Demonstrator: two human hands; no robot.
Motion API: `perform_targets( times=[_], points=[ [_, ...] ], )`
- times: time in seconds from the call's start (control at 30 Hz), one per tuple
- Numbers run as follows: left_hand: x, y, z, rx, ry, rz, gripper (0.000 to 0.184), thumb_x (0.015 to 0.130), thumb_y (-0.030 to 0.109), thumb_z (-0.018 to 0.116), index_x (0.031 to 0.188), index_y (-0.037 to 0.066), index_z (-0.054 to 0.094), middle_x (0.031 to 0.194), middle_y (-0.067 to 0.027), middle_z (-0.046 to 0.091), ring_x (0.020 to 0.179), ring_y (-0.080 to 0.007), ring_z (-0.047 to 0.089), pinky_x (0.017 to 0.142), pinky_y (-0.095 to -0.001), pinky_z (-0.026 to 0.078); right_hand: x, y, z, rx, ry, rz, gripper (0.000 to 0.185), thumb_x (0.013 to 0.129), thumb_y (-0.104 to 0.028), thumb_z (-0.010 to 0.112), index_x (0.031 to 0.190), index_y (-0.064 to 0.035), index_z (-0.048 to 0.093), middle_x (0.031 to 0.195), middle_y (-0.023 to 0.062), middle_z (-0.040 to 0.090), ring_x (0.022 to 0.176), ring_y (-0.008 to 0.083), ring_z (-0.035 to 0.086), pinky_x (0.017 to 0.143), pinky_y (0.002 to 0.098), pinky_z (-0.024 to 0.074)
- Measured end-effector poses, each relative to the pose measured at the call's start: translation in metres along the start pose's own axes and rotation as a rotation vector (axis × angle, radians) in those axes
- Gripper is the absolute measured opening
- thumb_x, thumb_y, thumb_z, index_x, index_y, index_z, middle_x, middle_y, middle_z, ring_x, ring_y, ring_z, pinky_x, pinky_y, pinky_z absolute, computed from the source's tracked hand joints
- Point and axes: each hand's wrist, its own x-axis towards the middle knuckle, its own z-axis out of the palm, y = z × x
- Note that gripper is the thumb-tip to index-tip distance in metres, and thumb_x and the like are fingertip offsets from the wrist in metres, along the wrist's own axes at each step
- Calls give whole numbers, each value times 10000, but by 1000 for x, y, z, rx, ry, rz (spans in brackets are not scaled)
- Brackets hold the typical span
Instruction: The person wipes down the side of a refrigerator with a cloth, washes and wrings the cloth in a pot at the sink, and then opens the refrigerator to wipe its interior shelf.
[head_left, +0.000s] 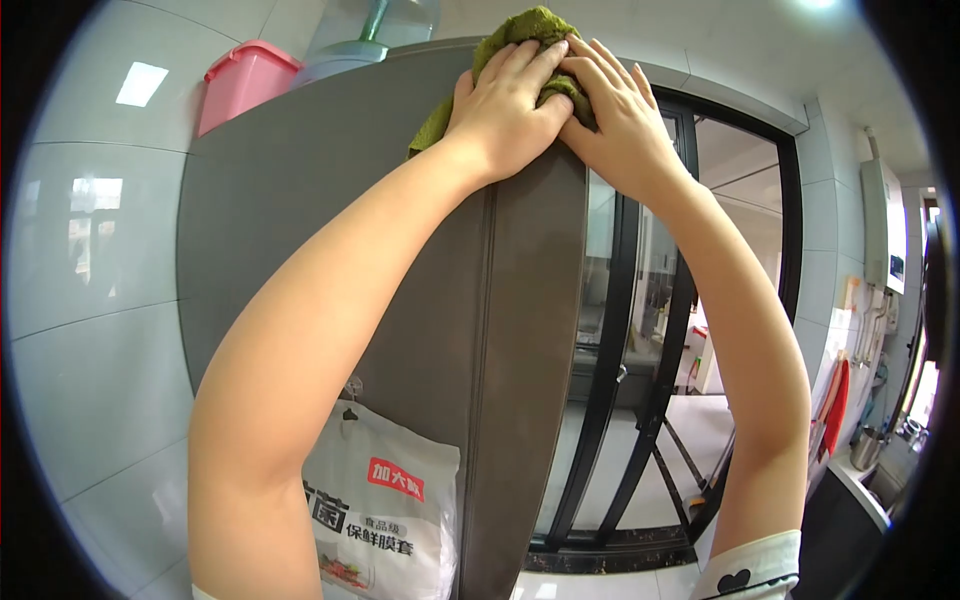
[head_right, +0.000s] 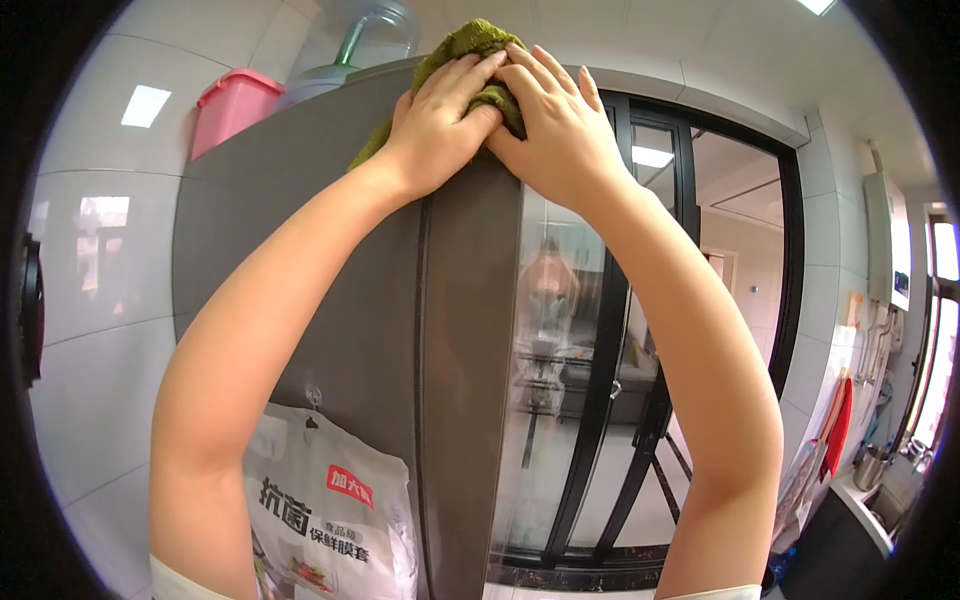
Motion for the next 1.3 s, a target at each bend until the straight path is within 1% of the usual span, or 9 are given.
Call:
perform_targets(
  times=[0.1,0.27,0.53,0.57,0.73,0.93,1.03,1.2,1.3],
  points=[
    [-3,-8,-4,17,-5,28,572,888,346,379,1439,193,345,1484,-112,316,1397,-248,230,1119,-436,131,3,-7,8,65,8,35,504,815,-268,579,1270,-79,470,1419,122,404,1361,279,315,1115,514,207],
    [-15,-27,-15,57,37,31,567,885,323,383,1439,204,347,1477,-101,330,1385,-245,260,1114,-426,166,12,-31,18,54,-12,33,523,797,-240,577,1269,-48,460,1411,148,401,1346,284,336,1118,515,206],
    [-35,-83,-44,105,69,-11,555,869,276,386,1418,195,375,1461,-93,356,1373,-251,284,1109,-413,197,42,-80,52,67,-30,-16,505,798,-229,553,1242,-8,461,1383,178,425,1325,301,363,1109,476,259],
    [-37,-93,-47,123,69,-25,557,886,350,370,1431,235,347,1475,-92,335,1381,-253,266,1112,-434,199,45,-85,61,71,-21,-22,502,799,-224,550,1245,-10,462,1385,176,423,1330,296,358,1111,475,256],
    [-51,-118,-65,116,86,-106,563,885,345,357,1440,250,331,1479,-82,329,1388,-223,257,1113,-430,188,60,-114,82,118,-71,-25,480,819,-235,514,1242,-11,482,1396,154,413,1363,265,301,1132,456,212],
    [-52,-97,-53,202,105,-227,579,887,367,341,1453,252,302,1492,-81,307,1395,-239,240,1116,-454,168,55,-97,67,23,-140,-86,508,841,-283,517,1295,-59,478,1406,87,414,1359,216,309,1136,447,210],
    [-47,-77,-37,211,130,-181,581,885,368,350,1450,240,310,1486,-90,316,1387,-258,253,1112,-465,174,44,-78,49,-25,-152,-97,548,843,-327,533,1331,-89,463,1433,71,393,1365,213,304,1134,452,212],
    [-27,-41,-7,207,175,-58,577,886,368,366,1441,216,329,1461,-110,350,1368,-265,284,1111,-465,179,22,-32,18,-140,-104,-125,555,837,-358,544,1334,-124,463,1413,97,428,1360,258,318,1121,483,217],
    [-21,-27,1,123,190,-20,569,886,351,368,1444,246,326,1473,-127,330,1372,-277,278,1101,-480,183,16,-24,4,-169,-148,-91,554,843,-346,540,1345,-129,449,1428,95,408,1366,267,304,1127,487,201]
  ],
)
